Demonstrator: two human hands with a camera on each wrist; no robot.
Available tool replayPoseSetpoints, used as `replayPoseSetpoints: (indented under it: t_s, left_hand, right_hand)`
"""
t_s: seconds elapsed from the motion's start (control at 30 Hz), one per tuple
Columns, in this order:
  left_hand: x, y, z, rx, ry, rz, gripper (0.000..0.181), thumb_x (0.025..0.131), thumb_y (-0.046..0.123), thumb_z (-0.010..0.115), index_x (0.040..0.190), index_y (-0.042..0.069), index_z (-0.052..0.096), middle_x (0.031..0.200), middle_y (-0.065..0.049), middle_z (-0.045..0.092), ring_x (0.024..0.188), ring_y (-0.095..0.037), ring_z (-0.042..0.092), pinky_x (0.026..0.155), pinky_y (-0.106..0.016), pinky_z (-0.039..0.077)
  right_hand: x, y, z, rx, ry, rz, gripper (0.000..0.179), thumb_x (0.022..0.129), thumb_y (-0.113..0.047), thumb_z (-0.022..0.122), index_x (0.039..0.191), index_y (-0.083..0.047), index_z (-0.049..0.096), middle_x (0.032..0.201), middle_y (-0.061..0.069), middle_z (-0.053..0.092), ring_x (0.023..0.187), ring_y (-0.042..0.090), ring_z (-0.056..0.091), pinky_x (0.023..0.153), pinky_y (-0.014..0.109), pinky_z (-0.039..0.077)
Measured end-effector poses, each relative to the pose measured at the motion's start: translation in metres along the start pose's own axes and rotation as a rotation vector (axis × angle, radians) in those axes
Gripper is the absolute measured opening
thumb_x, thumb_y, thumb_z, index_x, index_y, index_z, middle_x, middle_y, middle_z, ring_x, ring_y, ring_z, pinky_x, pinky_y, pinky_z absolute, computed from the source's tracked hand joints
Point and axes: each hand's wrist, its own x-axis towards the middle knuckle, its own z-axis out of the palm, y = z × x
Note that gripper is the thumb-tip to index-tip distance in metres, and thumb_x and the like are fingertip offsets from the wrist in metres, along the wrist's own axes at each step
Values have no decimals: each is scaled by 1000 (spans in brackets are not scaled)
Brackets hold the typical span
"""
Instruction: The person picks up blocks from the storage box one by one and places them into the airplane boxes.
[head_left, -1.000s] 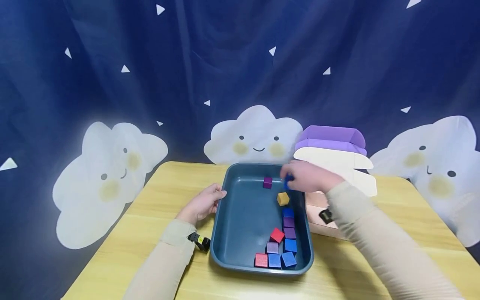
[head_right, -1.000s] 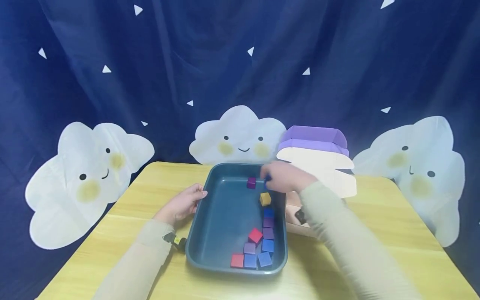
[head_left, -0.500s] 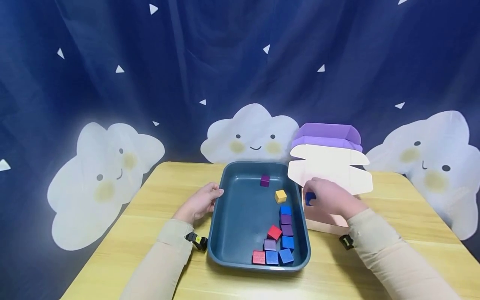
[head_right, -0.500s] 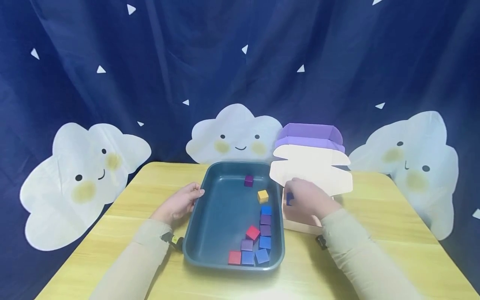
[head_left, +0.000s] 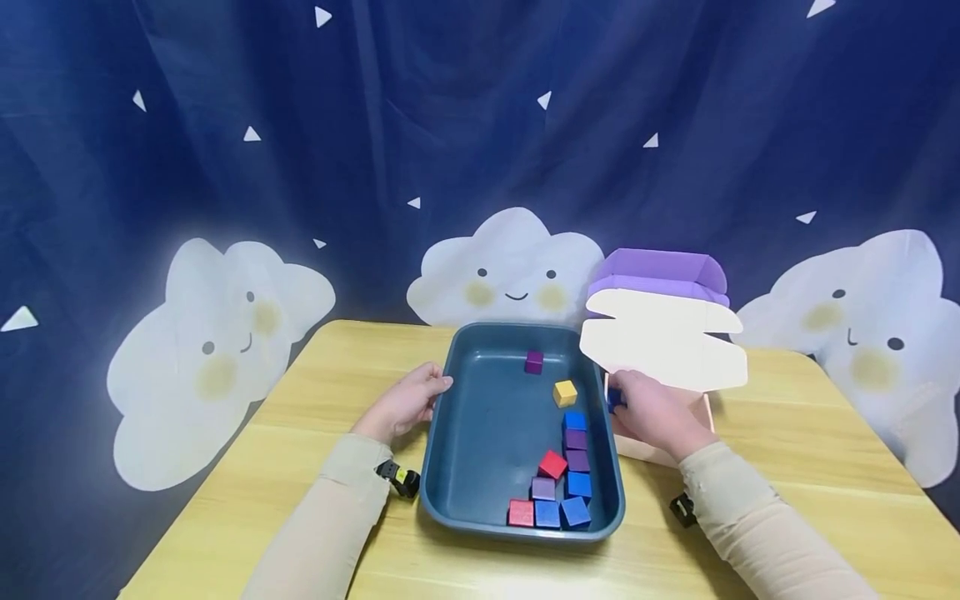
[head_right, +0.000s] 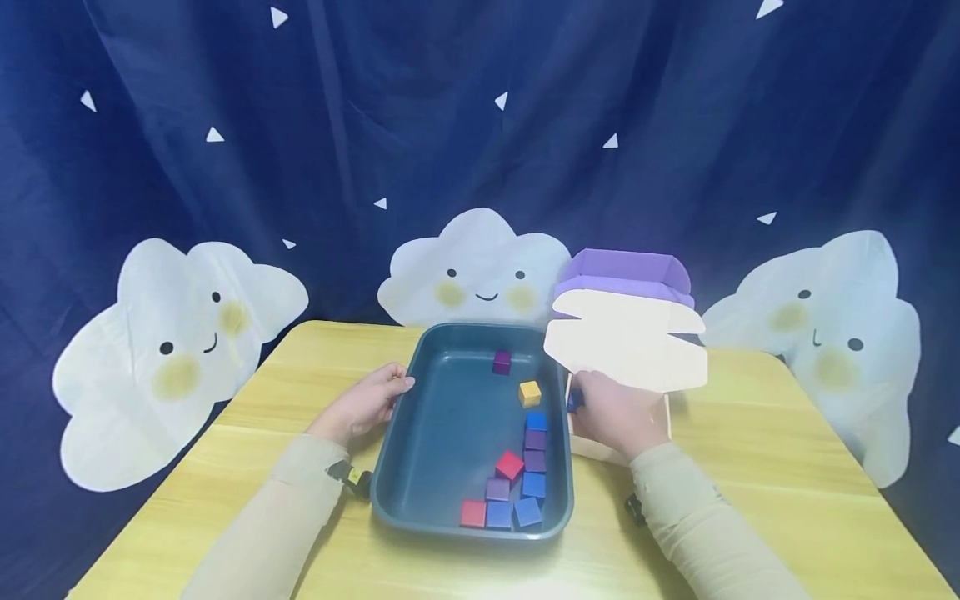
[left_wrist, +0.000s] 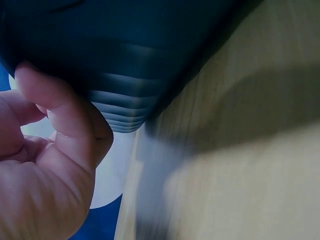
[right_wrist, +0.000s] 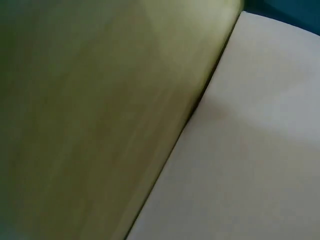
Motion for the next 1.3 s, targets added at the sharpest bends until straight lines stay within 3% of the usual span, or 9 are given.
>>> replayPoseSetpoints:
  t_s: [0.2, 0.33, 0.5, 0.63, 0.8, 1.0, 1.17, 1.3]
  left_hand:
    - [0, 0, 0, 10, 2, 7, 14, 108, 14, 46, 98, 6, 40, 82, -6, 51, 68, -15, 52, 58, -26, 47]
    - [0, 0, 0, 10, -2, 11, 14, 108, 14, 46, 98, 6, 40, 82, -6, 51, 67, -15, 51, 57, -26, 46]
    - [0, 2, -3, 19, 7, 13, 15, 108, 15, 47, 99, 6, 41, 81, -6, 51, 66, -14, 51, 55, -25, 46]
    - [0, 2, -3, 23, 19, 7, 15, 108, 15, 47, 99, 6, 41, 81, -6, 50, 67, -14, 51, 56, -25, 46]
    - [1, 1, 1, 10, 9, -7, 13, 108, 15, 48, 100, 6, 41, 82, -6, 52, 68, -15, 53, 57, -26, 48]
    - [6, -3, 1, -4, -6, -13, 14, 108, 15, 48, 100, 6, 40, 82, -6, 51, 68, -15, 53, 57, -26, 48]
    - [6, -4, -1, -4, -18, -7, 15, 108, 15, 47, 98, 7, 39, 81, -5, 49, 66, -13, 51, 55, -25, 47]
    - [5, -2, -3, -11, -21, 1, 14, 108, 13, 46, 98, 7, 38, 81, -5, 48, 66, -13, 50, 55, -24, 46]
  right_hand:
    - [-2, 2, -3, 38, -46, -3, 23, 84, 6, 65, 104, -5, 62, 80, 3, 54, 73, 21, 53, 65, 36, 45]
    - [-3, -5, -18, 13, -72, 4, 24, 88, -4, 66, 112, -5, 64, 83, 2, 60, 76, 20, 58, 70, 41, 51]
    - [13, -35, -56, -13, -59, -30, 26, 94, -17, 67, 116, -4, 66, 90, 4, 68, 80, 20, 64, 77, 47, 54]
    - [38, -64, -67, 25, -50, -90, 28, 95, -20, 67, 120, -6, 66, 97, 6, 69, 84, 22, 64, 81, 47, 54]
    - [69, -93, -52, 54, -129, -94, 40, 97, -22, 66, 132, -4, 59, 113, 14, 69, 98, 27, 66, 91, 48, 52]
    - [95, -103, -17, -48, -270, -60, 56, 96, -28, 66, 142, 0, 52, 135, 21, 56, 116, 32, 58, 104, 48, 44]
    - [102, -103, 4, -157, -349, 2, 60, 99, -32, 62, 150, -5, 46, 147, 19, 47, 112, 29, 56, 96, 44, 50]
    - [102, -105, 12, -231, -321, -32, 55, 97, -27, 64, 147, -10, 52, 142, 16, 52, 105, 26, 58, 85, 41, 53]
